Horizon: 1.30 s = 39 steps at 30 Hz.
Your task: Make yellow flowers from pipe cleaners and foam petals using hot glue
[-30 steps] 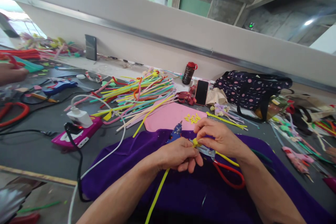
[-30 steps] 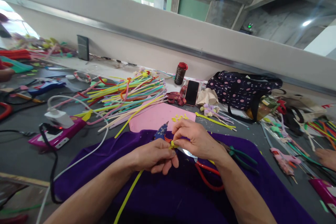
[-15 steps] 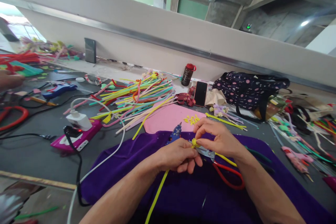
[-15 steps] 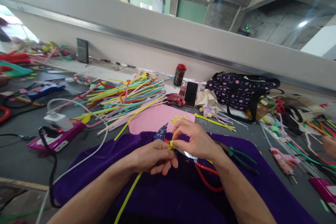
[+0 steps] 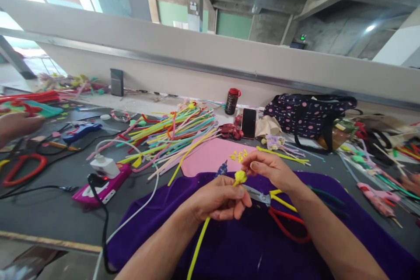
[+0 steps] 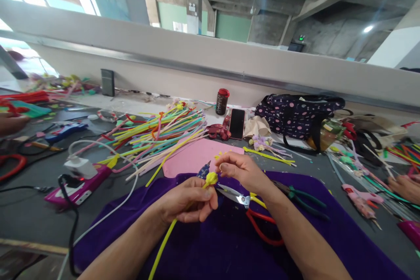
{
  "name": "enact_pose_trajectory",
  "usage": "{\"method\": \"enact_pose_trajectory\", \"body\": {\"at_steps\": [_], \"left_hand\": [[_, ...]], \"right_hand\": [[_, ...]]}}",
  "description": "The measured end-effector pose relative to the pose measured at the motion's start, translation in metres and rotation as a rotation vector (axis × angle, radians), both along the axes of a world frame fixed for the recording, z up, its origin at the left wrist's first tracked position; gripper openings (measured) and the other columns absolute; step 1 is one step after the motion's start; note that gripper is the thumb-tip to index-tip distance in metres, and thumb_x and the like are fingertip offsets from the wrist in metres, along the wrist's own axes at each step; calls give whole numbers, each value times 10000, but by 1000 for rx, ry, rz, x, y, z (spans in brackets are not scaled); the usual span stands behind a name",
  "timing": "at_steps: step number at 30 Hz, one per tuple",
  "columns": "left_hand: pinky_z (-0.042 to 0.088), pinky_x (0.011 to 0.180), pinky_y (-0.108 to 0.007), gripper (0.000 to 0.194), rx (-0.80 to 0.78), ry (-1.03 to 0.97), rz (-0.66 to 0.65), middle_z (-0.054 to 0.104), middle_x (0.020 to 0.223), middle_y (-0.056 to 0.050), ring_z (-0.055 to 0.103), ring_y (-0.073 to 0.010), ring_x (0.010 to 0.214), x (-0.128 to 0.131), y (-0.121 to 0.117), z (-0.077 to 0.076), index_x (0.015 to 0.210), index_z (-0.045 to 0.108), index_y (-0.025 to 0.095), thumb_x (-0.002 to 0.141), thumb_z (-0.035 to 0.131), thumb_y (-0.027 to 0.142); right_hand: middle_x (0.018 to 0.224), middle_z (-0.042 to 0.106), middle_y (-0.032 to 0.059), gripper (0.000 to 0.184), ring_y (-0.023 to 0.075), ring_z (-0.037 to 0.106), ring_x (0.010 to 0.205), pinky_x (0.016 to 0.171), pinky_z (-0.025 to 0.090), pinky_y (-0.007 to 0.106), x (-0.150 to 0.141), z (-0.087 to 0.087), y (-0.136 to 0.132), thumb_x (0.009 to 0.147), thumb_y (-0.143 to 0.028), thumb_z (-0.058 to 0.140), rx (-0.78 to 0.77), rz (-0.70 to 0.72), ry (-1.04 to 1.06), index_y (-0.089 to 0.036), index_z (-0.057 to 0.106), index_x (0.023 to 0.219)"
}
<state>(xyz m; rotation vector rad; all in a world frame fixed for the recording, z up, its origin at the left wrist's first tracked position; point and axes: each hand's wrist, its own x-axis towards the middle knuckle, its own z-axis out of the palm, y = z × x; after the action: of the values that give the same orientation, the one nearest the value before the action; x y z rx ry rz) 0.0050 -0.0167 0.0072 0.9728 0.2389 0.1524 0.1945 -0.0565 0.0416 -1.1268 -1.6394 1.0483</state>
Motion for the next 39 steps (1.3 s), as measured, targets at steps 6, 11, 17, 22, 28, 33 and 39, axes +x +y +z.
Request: {"method": "enact_pose_trajectory", "body": {"at_steps": [6, 11, 17, 22, 28, 33, 39], "left_hand": [[138, 236, -159, 241, 0, -38, 10, 618, 539, -58, 349, -38, 256, 0, -1, -1, 761, 646, 56, 748, 491, 240], [150, 220, -163, 313, -60, -40, -19, 625, 525, -83, 367, -57, 243, 2, -1, 1, 732, 642, 45, 754, 449, 290], [146, 209, -166, 375, -91, -35, -68, 628, 514, -93, 378, -70, 234, 3, 1, 0, 721, 639, 42, 763, 420, 344], [152, 218, -167, 357, -34, 1, -48, 617, 506, -83, 380, -70, 245, 3, 1, 2, 710, 634, 52, 759, 432, 342], [185, 257, -164, 387, 176, 82, 42, 610, 533, -71, 401, -57, 289, 3, -3, 2, 736, 636, 61, 816, 365, 325], [205, 292, -146, 378, 361, 126, 144, 604, 566, -48, 408, -39, 327, 4, -6, -1, 781, 631, 80, 844, 334, 304], [240, 288, -137, 291, 432, 184, 130, 583, 575, -18, 409, -38, 342, 4, -7, 1, 804, 613, 92, 814, 402, 292]], "right_hand": [[731, 594, 17, 306, 107, 531, 604, 579, 427, 227, -8, -7, 0, 816, -399, 547, -147, 99, 75, -143, 639, 956], [645, 562, -1, 291, 91, 497, 522, 517, 401, 219, -12, -11, -1, 815, -387, 556, -189, 113, 152, -139, 657, 929], [619, 560, -4, 304, 85, 492, 500, 499, 396, 212, -14, -12, -1, 808, -398, 565, -181, 121, 194, -132, 662, 917], [608, 557, -4, 337, 91, 496, 503, 494, 401, 213, -15, -11, -2, 808, -431, 552, -178, 121, 180, -134, 662, 923], [675, 576, 16, 374, 101, 509, 528, 471, 403, 209, -14, -12, -2, 841, -450, 483, -176, 93, 178, -143, 652, 971], [698, 572, 5, 301, 97, 503, 567, 481, 380, 198, -16, -10, -3, 784, -362, 583, -186, 70, 131, -152, 643, 991], [630, 567, -25, 233, 61, 442, 487, 453, 333, 179, -18, -9, -3, 747, -267, 606, -210, -14, 46, -150, 648, 943]]}}
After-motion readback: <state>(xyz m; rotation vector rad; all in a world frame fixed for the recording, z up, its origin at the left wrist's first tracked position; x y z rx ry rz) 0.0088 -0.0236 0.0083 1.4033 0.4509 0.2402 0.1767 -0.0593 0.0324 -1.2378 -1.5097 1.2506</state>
